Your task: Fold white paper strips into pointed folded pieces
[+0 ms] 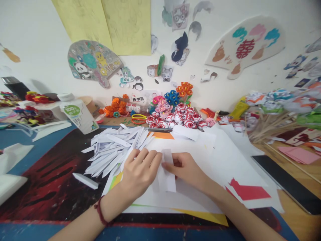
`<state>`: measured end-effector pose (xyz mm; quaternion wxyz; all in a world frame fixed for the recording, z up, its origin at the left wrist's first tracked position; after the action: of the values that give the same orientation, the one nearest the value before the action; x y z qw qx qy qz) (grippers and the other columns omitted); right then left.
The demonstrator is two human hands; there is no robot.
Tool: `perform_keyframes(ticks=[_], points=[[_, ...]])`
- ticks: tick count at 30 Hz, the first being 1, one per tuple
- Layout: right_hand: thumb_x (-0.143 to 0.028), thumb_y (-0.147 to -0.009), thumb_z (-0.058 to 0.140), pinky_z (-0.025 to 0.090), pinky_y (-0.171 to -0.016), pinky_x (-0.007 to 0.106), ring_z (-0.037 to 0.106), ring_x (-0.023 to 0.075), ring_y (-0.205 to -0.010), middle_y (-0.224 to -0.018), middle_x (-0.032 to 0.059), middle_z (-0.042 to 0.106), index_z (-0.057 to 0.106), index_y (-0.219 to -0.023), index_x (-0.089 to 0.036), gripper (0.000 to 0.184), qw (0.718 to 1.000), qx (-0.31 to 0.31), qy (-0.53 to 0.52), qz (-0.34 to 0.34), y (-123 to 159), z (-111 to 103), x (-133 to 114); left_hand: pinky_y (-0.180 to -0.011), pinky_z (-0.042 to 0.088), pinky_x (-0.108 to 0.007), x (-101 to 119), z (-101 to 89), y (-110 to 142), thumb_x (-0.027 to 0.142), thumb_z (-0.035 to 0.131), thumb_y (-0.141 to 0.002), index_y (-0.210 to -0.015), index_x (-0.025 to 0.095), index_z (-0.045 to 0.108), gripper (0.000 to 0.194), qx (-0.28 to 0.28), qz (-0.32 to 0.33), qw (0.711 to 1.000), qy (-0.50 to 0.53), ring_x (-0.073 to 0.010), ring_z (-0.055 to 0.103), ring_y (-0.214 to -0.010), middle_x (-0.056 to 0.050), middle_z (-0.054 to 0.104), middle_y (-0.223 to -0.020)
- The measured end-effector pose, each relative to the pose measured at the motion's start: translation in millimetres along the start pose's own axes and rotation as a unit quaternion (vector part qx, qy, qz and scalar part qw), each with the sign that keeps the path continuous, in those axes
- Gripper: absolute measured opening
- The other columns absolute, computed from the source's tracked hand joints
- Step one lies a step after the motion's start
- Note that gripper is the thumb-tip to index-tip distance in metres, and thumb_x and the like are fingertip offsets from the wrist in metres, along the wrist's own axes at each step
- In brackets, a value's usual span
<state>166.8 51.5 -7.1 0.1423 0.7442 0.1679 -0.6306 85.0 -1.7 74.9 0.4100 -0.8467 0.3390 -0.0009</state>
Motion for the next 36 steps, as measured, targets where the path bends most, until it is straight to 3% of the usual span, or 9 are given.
perform_keyframes(ticks=[3,6,8,12,15,18,23,28,36], points=[[-0.039,-0.085,0.055,0.033,-0.051,0.022,0.041,0.011,-0.058,-0.064,-0.001,0.048,0.058,-0.073,-0.014,0.028,0.999,0.009,0.039,-0.014,0,-3,-5,-0.063,0.03,-0.033,4,0.3,0,0.011,0.056,-0.086,-0.092,0.016,0.064,0.012,0.0,0.022,0.999,0.031,-0.0174,0.053,-0.069,-0.003,0.068,-0.081],[-0.04,-0.085,0.053,0.031,-0.052,0.023,0.038,0.0108,-0.058,-0.063,-0.0018,0.045,0.06,-0.073,-0.014,0.029,0.995,0.028,0.09,-0.018,0,-9,-5,-0.065,0.032,-0.032,-14,6.9,-3,0.018,0.057,-0.088,-0.086,0.018,0.064,0.007,-0.009,-0.064,0.986,0.156,-0.0168,0.053,-0.072,-0.002,0.067,-0.081],[-0.039,-0.084,0.054,0.03,-0.051,0.023,0.037,0.0108,-0.057,-0.061,-0.0022,0.044,0.059,-0.07,-0.015,0.029,0.992,0.048,0.118,-0.019,-1,-15,-5,-0.067,0.035,-0.03,-33,17.8,-1,0.022,0.057,-0.089,-0.082,0.018,0.064,0.01,-0.023,-0.157,0.949,0.274,-0.0149,0.053,-0.072,-0.001,0.066,-0.079],[-0.039,-0.082,0.055,0.028,-0.05,0.023,0.036,0.0107,-0.056,-0.058,-0.0025,0.041,0.055,-0.063,-0.015,0.03,0.984,0.075,0.159,-0.027,-1,-21,-8,-0.058,0.035,-0.024,-58,48.6,10,0.031,0.061,-0.085,-0.077,0.019,0.065,0.015,-0.086,-0.321,0.837,0.434,-0.0109,0.046,-0.061,0.002,0.059,-0.067],[-0.038,-0.082,0.055,0.025,-0.05,0.023,0.033,0.0101,-0.055,-0.058,-0.0036,0.036,0.05,-0.06,-0.016,0.032,0.982,0.074,0.171,-0.031,-1,-22,-10,-0.052,0.031,-0.023,-60,64.7,16,0.037,0.065,-0.081,-0.078,0.019,0.064,0.019,-0.135,-0.37,0.776,0.493,-0.009,0.038,-0.054,0.004,0.051,-0.06],[-0.038,-0.083,0.055,0.022,-0.049,0.023,0.029,0.0094,-0.056,-0.058,-0.0045,0.03,0.042,-0.058,-0.017,0.035,0.982,0.069,0.174,-0.033,-1,-21,-11,-0.051,0.03,-0.022,-57,73.0,18,0.039,0.065,-0.079,-0.081,0.018,0.064,0.021,-0.165,-0.381,0.741,0.528,-0.0076,0.037,-0.053,0.003,0.057,-0.067],[-0.037,-0.082,0.056,0.019,-0.049,0.024,0.025,0.0089,-0.055,-0.057,-0.0051,0.023,0.032,-0.055,-0.019,0.041,0.98,0.078,0.182,-0.033,1,-23,-14,-0.061,0.04,-0.023,-47,81.8,21,0.041,0.065,-0.079,-0.077,0.016,0.065,0.025,-0.199,-0.374,0.706,0.568,-0.0116,0.053,-0.064,-0.002,0.065,-0.08],[-0.041,-0.082,0.057,0.017,-0.048,0.025,0.025,0.0089,-0.054,-0.057,-0.0047,0.024,0.037,-0.056,-0.018,0.04,0.987,0.057,0.152,-0.016,2,-19,-11,-0.063,0.044,-0.025,-46,84.5,25,0.041,0.067,-0.077,-0.075,0.015,0.063,0.027,-0.201,-0.392,0.685,0.58,-0.014,0.057,-0.067,-0.003,0.065,-0.075],[-0.043,-0.082,0.057,0.018,-0.048,0.025,0.026,0.0085,-0.053,-0.056,-0.0045,0.027,0.041,-0.055,-0.017,0.041,0.991,0.049,0.123,-0.013,2,-16,-10,-0.059,0.041,-0.023,-43,77.5,22,0.041,0.064,-0.08,-0.068,0.014,0.059,0.029,-0.175,-0.39,0.687,0.588,-0.0121,0.052,-0.063,-0.001,0.061,-0.069]])
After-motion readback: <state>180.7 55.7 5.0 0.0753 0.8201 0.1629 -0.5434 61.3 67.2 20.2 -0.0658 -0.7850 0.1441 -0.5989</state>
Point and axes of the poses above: each hand's wrist, its own y-axis away from the middle knuckle, its own z-axis out of the palm, x = y × z, the point moved 10 cm from there along -y, towards the middle knuckle
